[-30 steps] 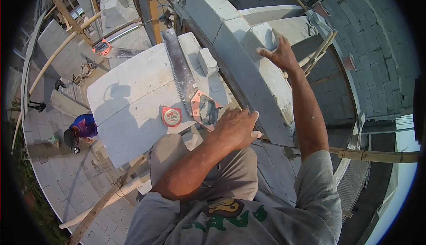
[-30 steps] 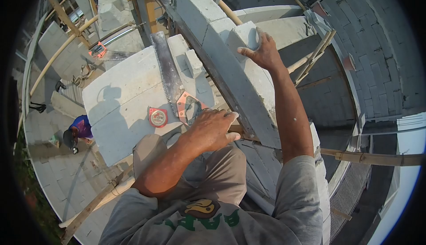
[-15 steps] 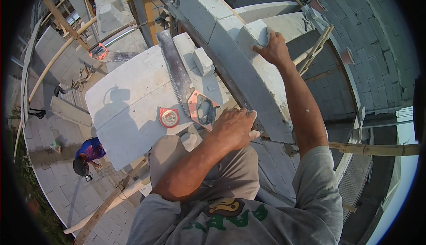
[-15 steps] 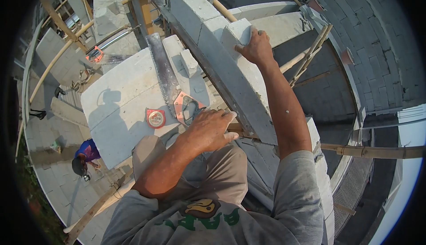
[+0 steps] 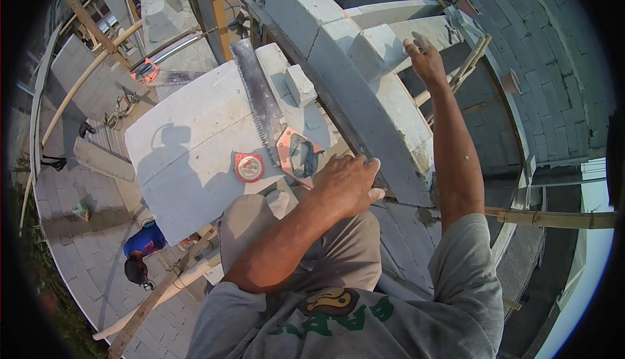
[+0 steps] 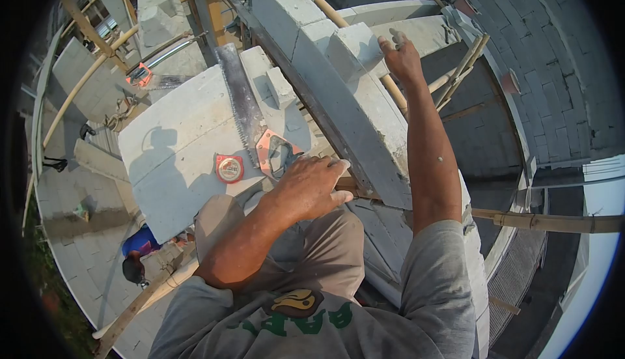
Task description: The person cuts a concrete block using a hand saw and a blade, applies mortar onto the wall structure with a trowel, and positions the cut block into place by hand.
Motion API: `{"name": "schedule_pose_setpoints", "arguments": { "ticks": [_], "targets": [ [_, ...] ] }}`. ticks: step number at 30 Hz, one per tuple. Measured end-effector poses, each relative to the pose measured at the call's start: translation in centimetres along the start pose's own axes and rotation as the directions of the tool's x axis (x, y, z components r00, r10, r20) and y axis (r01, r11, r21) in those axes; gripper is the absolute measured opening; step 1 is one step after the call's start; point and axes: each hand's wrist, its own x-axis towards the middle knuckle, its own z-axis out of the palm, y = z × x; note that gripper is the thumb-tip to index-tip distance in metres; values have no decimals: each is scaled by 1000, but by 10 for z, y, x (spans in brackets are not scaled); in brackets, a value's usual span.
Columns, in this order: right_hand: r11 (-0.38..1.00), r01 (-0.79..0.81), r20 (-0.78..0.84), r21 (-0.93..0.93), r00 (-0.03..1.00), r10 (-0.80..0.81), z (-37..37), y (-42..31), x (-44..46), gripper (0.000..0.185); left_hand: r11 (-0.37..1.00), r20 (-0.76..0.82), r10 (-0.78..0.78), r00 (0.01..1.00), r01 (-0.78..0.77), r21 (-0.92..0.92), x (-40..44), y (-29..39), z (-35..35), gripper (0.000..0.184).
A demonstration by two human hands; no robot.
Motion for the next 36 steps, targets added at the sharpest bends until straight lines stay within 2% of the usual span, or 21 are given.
{"name": "schedule_pose_setpoints", "arguments": {
  "ticks": [8, 11, 14, 17, 20, 23, 26, 29, 31, 34, 36],
  "targets": [
    [998, -37, 131, -49, 990, 43, -5, 11, -5, 54, 1000, 33, -23, 999, 23, -1, -2, 2, -8, 61],
    [1000, 10, 196, -21, 981, -6, -9, 12, -5, 64, 1000, 33, -20, 999, 20, -1, -2, 2, -9, 62],
    [974, 153, 248, -169, 963, -108, -16, 7, -4, 77, 1000, 31, -24, 999, 24, 0, -2, 1, -9, 62],
    [889, 320, 295, -327, 928, -226, -10, 14, 11, 92, 1000, -4, -12, 1000, 12, 18, -4, 1, -5, 61],
    [770, 386, 418, -508, 892, -172, -3, -11, 22, 106, 1000, -5, -3, 1000, 3, 29, -4, 2, -6, 59],
    [536, 483, 521, -692, 848, -92, 10, -35, 35, 112, 999, 18, -6, 1000, 5, 36, -4, 5, -8, 58],
    [460, 546, 590, -700, 805, -57, 14, -50, 37, 115, 998, 27, -7, 1000, 5, 56, -8, 5, -9, 57],
    [511, 617, 606, -598, 766, -214, 12, -27, 45, 107, 999, 3, 4, 1000, -4, 47, -8, 2, -2, 56],
    [580, 526, 555, -622, 819, -147, 4, -31, 41, 103, 999, -10, 5, 1000, -4, 54, -8, 2, -2, 56],
    [698, 324, 439, -639, 898, -16, -14, -16, 42, 105, 999, 57, -30, 998, 28, 21, -11, 4, -17, 58],
    [785, 160, 353, -599, 932, 80, -34, 6, 47, 101, 999, -25, -47, 999, 48, 25, -16, 2, -15, 59]
  ]
}}
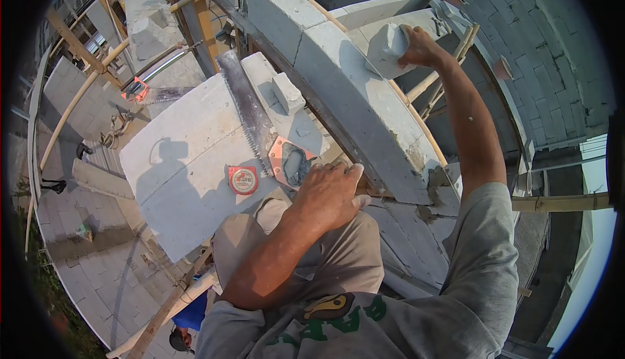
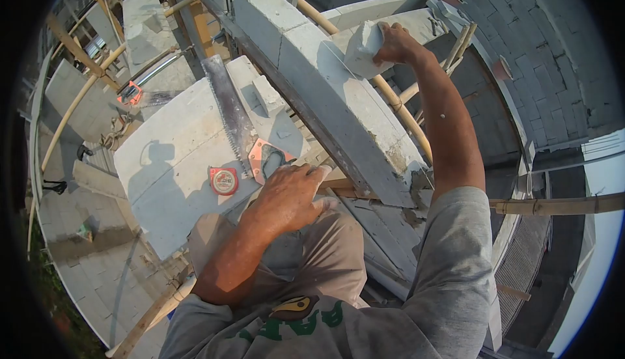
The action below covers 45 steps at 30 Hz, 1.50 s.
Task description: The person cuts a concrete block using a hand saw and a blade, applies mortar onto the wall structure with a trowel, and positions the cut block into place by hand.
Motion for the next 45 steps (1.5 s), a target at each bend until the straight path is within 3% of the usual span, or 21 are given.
{"name": "schedule_pose_setpoints", "arguments": {
  "ticks": [2, 6, 9, 13, 14, 17, 19, 21, 23, 24, 25, 27, 29, 30, 31, 34, 37, 38, 41, 44, 45],
  "targets": [
    [975, -129, -11, 183, 991, 133, -8, 35, -7, 90, 999, -45, -33, 998, 32, -16, -4, -3, 0, 60],
    [688, -22, 29, 725, 1000, 2, -36, 70, -56, 73, 998, -227, -42, 973, 32, -50, -6, -13, -5, 68],
    [656, 50, 54, 753, 989, -137, -56, 72, -76, 73, 975, -399, -47, 916, -45, -217, -3, -15, -16, 73],
    [663, 216, 100, 717, 909, -404, -70, 32, -93, 94, 711, -508, -189, 840, -240, -661, 8, -23, -30, 86],
    [678, 252, 114, 690, 888, -446, -75, 10, -104, 107, 724, -524, -204, 827, -233, -649, 6, -18, -41, 91],
    [567, 380, 97, 731, 764, -638, -73, -45, -118, 88, 684, -602, -156, 783, -354, -638, 7, -22, -59, 96],
    [529, 357, 191, 770, 661, -725, -63, -79, -113, 85, 666, -503, -124, 855, -304, -681, 2, -23, -68, 98],
    [539, 380, 206, 752, 641, -740, -42, -108, -103, 88, 663, -356, -76, 931, -219, -715, -2, -41, -74, 100],
    [524, 326, 229, 787, 635, -738, -29, -137, -104, 99, 646, -319, -179, 931, -133, -751, -16, -57, -78, 97],
    [455, 331, 161, 827, 635, -756, -10, -146, -99, 89, 661, -329, -234, 915, -98, -744, -23, -62, -77, 96],
    [492, 383, 99, 782, 703, -705, 5, -157, -100, 84, 670, -335, -294, 895, -57, -740, -31, -69, -75, 94],
    [577, 306, -96, 757, 926, -365, 52, -179, -115, 65, 537, -282, -554, 783, 78, -840, -44, -105, -61, 84],
    [437, 79, 94, 896, 928, -360, 98, -179, -137, 51, 314, -149, -762, 630, 159, -936, -59, -147, -48, 79],
    [365, -50, 191, 930, 912, -362, 124, -174, -152, 45, 244, -173, -797, 579, 46, -969, -62, -164, -37, 77],
    [357, -113, 267, 927, 869, -418, 159, -170, -169, 31, 225, -183, -835, 519, 19, -974, -71, -176, -32, 76],
    [506, -294, 506, 811, 787, -354, 265, -153, -228, 31, 173, -210, -888, 409, -126, -977, -93, -218, -25, 81],
    [568, -344, 578, 747, 759, -300, 284, -120, -254, 29, 128, -188, -930, 317, -198, -972, -101, -236, -19, 96],
    [521, -374, 579, 767, 752, -314, 271, -106, -257, 30, 177, -235, -923, 304, -207, -962, -107, -260, -12, 97],
    [416, -495, 581, 763, 807, -106, 272, -71, -272, 27, 359, -368, -878, 306, -88, -929, -116, -254, 5, 99],
    [390, -529, 528, 753, 841, 122, 323, -29, -305, 26, 218, -215, -967, 133, 10, -976, -142, -287, 9, 98],
    [498, -489, 473, 717, 865, 168, 345, -24, -326, 26, 196, -189, -975, 120, 54, -979, -147, -293, 8, 96]
  ]
}}
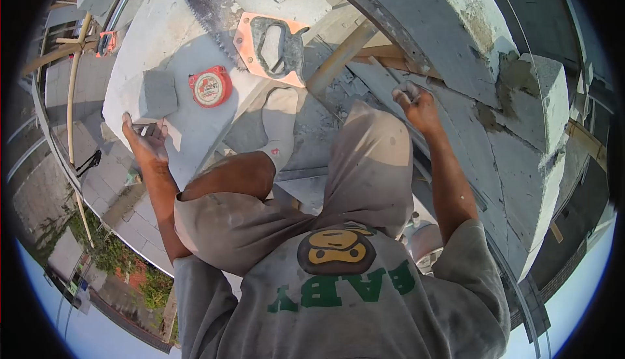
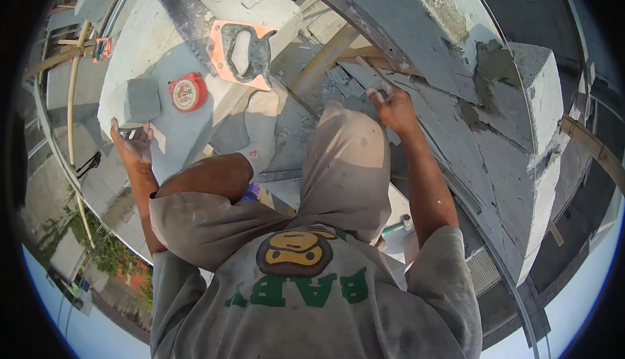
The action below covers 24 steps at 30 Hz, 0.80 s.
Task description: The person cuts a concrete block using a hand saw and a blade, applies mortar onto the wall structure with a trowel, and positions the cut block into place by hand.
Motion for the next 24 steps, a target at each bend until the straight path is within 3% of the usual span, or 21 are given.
{"name": "schedule_pose_setpoints", "arguments": {
  "ticks": [2, 4, 6, 12, 17, 21, 24],
  "targets": [
    [969, 45, -110, -241, 991, -73, 27, 54, -22, 27, 897, 8, 284, 959, -269, 352, -9, 4, -7, 81],
    [898, 273, -125, -345, 935, -333, 63, 111, -42, 32, 921, 86, 204, 975, -221, 321, -14, 2, -5, 72],
    [821, 362, -4, -442, 914, -405, 88, 142, -62, 32, 951, 112, 137, 984, -162, 264, -29, 7, -9, 63],
    [595, 446, 382, -668, 892, -240, 109, 157, -68, 32, 873, 105, 209, 972, -234, 428, -13, 1, -30, 76],
    [518, 475, 478, -711, 867, -138, 97, 146, -63, 32, 742, 155, 317, 936, -347, 574, -48, 18, 4, 93],
    [491, 487, 516, -722, 852, -85, 82, 137, -60, 32, 768, 161, 237, 958, -287, 572, -68, 24, 12, 101],
    [480, 477, 519, -736, 853, -53, 66, 130, -59, 33, 488, 182, 526, 831, -470, 735, -49, 9, 2, 104]
  ]
}}
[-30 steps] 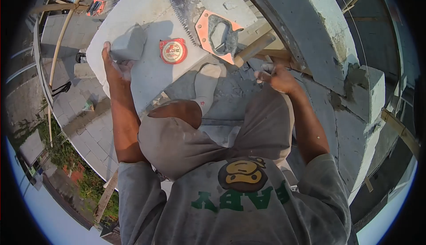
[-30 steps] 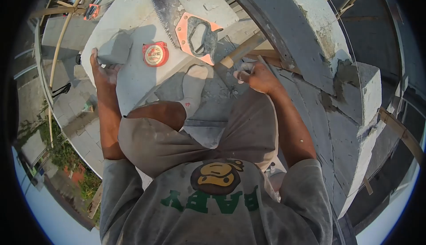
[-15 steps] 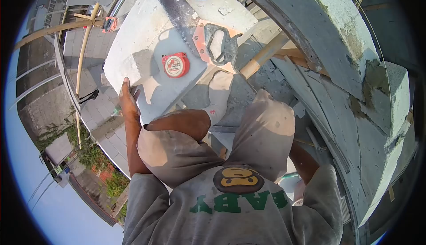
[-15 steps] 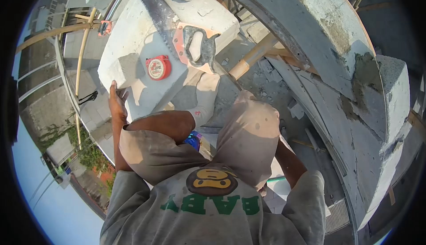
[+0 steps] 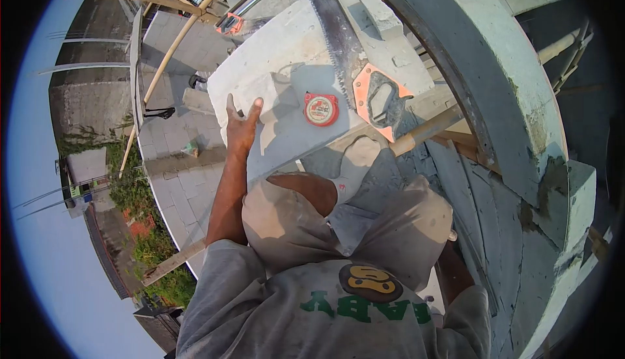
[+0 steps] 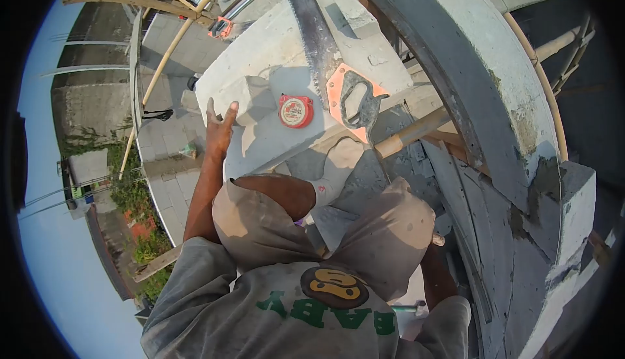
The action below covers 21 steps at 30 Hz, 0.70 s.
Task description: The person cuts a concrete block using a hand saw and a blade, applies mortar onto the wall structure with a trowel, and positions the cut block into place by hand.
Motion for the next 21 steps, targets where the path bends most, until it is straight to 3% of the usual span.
{"name": "schedule_pose_setpoints", "arguments": {
  "ticks": [1, 4, 7, 9, 11, 12, 14, 18, 19, 21],
  "targets": [
    [1000, -7, 6, 4, 1000, 7, -4, 3, -4, 33, 995, 34, 9, 999, -5, -96, 3, -5, 1, 109],
    [999, -41, 21, 23, 999, 40, -18, 10, -16, 33, 859, 48, 492, 869, -494, 135, 18, -2, -11, 112],
    [988, -90, -63, 126, 993, 99, -28, 19, -42, 34, 672, 253, 480, 840, -538, 509, 5, 39, -19, 113],
    [967, -86, -239, 241, 960, 145, -19, 30, -57, 28, 732, 290, 423, 859, -512, 450, 13, 36, -14, 111],
    [935, -31, -459, 353, 865, 202, -3, 41, -71, 16, 777, 293, 360, 886, -458, 431, 17, 38, -11, 109],
    [928, -60, -486, 367, 838, 246, 2, 43, -78, 17, 794, 277, 319, 906, -415, 444, 15, 39, -11, 107],
    [910, -114, -535, 398, 777, 332, 7, 44, -91, 20, 815, 236, 284, 929, -364, 450, 7, 34, -12, 105],
    [886, -22, -569, 462, 759, 316, -21, 24, -120, 33, 844, 186, 285, 940, -338, 416, -24, 10, -22, 107],
    [782, -115, -379, 613, 826, 418, -36, 20, -124, 38, 855, 189, 274, 943, -329, 402, -29, 6, -24, 108],
    [810, -127, -427, 572, 797, 427, -59, 14, -142, 36, 840, 209, 324, 923, -382, 386, -32, 3, -28, 110]
  ]
}}
